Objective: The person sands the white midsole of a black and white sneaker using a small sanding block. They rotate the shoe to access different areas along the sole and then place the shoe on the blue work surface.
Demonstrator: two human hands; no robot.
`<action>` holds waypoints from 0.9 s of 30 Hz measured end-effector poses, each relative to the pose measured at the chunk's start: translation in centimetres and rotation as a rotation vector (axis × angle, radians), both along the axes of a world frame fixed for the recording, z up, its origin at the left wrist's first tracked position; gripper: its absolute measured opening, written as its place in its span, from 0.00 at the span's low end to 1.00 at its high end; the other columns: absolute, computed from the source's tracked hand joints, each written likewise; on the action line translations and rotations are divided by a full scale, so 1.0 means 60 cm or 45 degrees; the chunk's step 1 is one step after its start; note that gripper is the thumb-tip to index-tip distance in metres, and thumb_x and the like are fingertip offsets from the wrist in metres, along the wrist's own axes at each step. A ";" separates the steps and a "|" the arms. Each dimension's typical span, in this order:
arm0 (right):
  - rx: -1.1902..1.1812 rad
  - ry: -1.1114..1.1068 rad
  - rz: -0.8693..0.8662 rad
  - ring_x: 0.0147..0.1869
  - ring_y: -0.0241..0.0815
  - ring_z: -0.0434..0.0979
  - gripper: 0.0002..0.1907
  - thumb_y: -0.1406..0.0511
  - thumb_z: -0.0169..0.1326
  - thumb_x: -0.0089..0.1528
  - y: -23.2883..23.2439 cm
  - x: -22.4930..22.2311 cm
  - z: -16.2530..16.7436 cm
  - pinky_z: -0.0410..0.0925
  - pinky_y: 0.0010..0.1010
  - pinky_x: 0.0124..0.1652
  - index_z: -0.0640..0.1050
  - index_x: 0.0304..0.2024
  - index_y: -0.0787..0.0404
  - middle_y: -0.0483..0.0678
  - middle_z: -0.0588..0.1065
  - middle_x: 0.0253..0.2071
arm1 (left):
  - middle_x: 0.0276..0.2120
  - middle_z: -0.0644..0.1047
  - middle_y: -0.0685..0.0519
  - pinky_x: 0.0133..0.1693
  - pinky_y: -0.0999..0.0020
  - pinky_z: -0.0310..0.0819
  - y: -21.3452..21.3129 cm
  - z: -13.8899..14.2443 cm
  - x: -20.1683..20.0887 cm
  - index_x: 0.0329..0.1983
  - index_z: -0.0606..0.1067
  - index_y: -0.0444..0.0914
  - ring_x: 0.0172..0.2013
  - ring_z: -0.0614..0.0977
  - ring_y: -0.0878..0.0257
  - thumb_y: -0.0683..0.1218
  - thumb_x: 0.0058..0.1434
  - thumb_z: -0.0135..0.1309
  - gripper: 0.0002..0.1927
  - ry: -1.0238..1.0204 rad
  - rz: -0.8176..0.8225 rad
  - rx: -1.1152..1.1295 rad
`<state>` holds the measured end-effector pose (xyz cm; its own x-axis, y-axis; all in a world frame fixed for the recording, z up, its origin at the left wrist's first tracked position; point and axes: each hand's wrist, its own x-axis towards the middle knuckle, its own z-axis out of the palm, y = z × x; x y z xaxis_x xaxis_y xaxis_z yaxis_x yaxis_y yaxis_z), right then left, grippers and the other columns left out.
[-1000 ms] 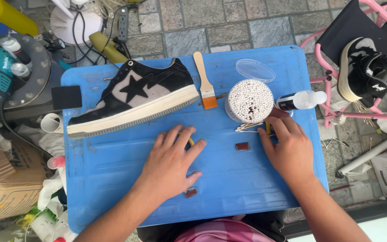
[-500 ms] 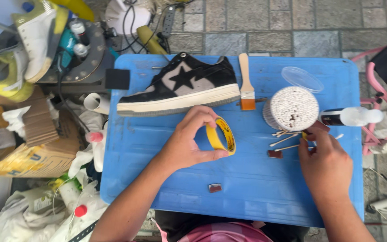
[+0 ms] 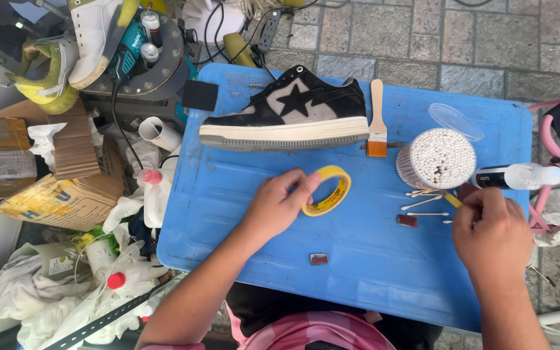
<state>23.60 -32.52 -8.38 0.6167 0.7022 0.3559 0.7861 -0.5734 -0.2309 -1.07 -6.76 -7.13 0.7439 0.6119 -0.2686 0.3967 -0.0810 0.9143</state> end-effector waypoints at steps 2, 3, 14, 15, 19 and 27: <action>-0.014 0.071 -0.014 0.37 0.58 0.78 0.06 0.70 0.51 0.70 0.006 -0.003 0.011 0.70 0.47 0.38 0.75 0.36 0.61 0.55 0.76 0.31 | 0.28 0.81 0.53 0.22 0.71 0.75 0.001 -0.010 -0.005 0.39 0.76 0.37 0.25 0.83 0.64 0.63 0.71 0.45 0.26 -0.030 0.038 -0.313; -0.036 0.127 -0.042 0.36 0.60 0.78 0.05 0.70 0.51 0.69 0.010 -0.006 0.016 0.70 0.49 0.38 0.76 0.37 0.62 0.57 0.76 0.31 | 0.28 0.81 0.53 0.20 0.71 0.73 0.002 -0.013 -0.006 0.42 0.74 0.37 0.24 0.85 0.63 0.63 0.70 0.43 0.24 -0.039 0.053 -0.431; 0.418 1.003 0.599 0.32 0.40 0.64 0.19 0.57 0.59 0.64 0.081 -0.078 0.025 0.62 0.28 0.34 0.68 0.28 0.61 0.48 0.68 0.27 | 0.31 0.79 0.47 0.18 0.73 0.72 -0.026 -0.005 0.015 0.53 0.66 0.37 0.24 0.86 0.59 0.55 0.71 0.47 0.18 -0.315 0.147 -0.598; 0.486 0.850 0.801 0.34 0.43 0.65 0.21 0.58 0.63 0.59 0.094 -0.089 0.026 0.63 0.29 0.36 0.65 0.28 0.61 0.49 0.68 0.31 | 0.31 0.79 0.47 0.18 0.72 0.72 -0.028 -0.003 0.021 0.53 0.66 0.37 0.24 0.86 0.59 0.55 0.71 0.47 0.18 -0.306 0.140 -0.595; 0.565 0.676 1.170 0.43 0.49 0.75 0.24 0.67 0.67 0.56 0.155 -0.120 0.032 0.69 0.31 0.43 0.60 0.28 0.60 0.54 0.75 0.45 | 0.39 0.80 0.49 0.24 0.71 0.78 -0.033 0.014 0.038 0.57 0.67 0.37 0.29 0.86 0.61 0.54 0.72 0.45 0.19 -0.384 0.128 -0.687; 0.600 0.884 1.101 0.39 0.39 0.78 0.26 0.76 0.65 0.57 0.180 -0.135 0.022 0.71 0.26 0.38 0.57 0.26 0.61 0.55 0.78 0.44 | 0.46 0.80 0.49 0.37 0.68 0.81 -0.051 0.015 0.006 0.52 0.79 0.37 0.38 0.86 0.57 0.40 0.64 0.60 0.13 -0.583 0.067 0.712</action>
